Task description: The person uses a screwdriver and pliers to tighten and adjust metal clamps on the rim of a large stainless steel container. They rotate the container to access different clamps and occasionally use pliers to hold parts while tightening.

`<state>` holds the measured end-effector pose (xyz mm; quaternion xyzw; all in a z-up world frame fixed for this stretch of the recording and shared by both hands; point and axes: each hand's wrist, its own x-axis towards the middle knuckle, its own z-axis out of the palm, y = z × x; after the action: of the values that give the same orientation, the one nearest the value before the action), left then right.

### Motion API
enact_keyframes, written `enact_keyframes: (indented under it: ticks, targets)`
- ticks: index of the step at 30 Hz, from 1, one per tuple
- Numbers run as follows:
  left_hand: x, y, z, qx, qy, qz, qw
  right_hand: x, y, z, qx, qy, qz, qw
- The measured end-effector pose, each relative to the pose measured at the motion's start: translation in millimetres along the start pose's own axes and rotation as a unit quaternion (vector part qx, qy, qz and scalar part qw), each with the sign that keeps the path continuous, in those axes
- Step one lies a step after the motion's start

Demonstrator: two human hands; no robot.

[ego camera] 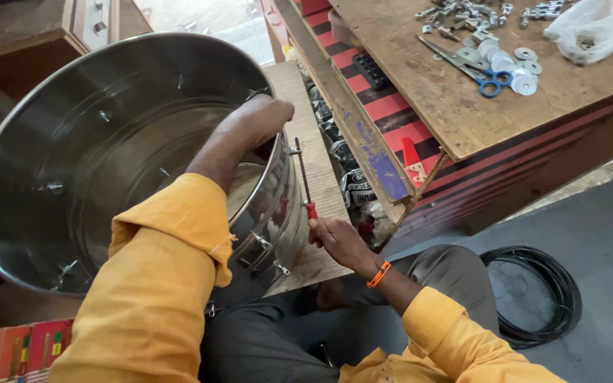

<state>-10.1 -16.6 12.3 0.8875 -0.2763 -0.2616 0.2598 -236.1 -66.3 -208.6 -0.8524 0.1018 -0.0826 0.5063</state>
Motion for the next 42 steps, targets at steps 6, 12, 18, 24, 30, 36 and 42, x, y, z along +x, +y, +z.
enact_keyframes:
  ticks: [6, 12, 18, 24, 30, 36, 42]
  targets:
    - [4.3, -3.6, 3.7, 0.017, 0.021, 0.029, 0.999, -10.5, -5.3, -1.5, -0.001, 0.025, -0.015, 1.0]
    - [64.9, -45.9, 19.1, 0.316, 0.022, 0.246, 0.916, -49.0, -69.3, -22.3, 0.293, -0.099, 0.049, 0.95]
    - [36.9, -22.6, 14.8, 0.062, 0.05, 0.06, 0.995, -62.6, -126.2, -66.2, 0.313, -0.196, 0.044, 0.928]
    - [-7.3, 2.4, 3.1, -0.039, 0.034, 0.003, 0.999, -60.1, -88.5, -47.6, -0.096, 0.041, -0.22, 0.97]
    - [-5.1, -2.1, 9.0, -0.042, 0.068, 0.008, 0.997, -48.6, -85.2, -63.4, -0.219, 0.25, -0.406, 0.851]
    - [-13.5, -2.6, 12.5, -0.065, 0.104, -0.029, 0.992, -31.2, -137.5, -78.6, -0.226, 0.254, -0.476, 0.811]
    - [-14.7, -1.1, 18.7, -0.073, 0.112, -0.039, 0.99, 6.6, -185.0, -108.0, -0.18, 0.273, -0.39, 0.861]
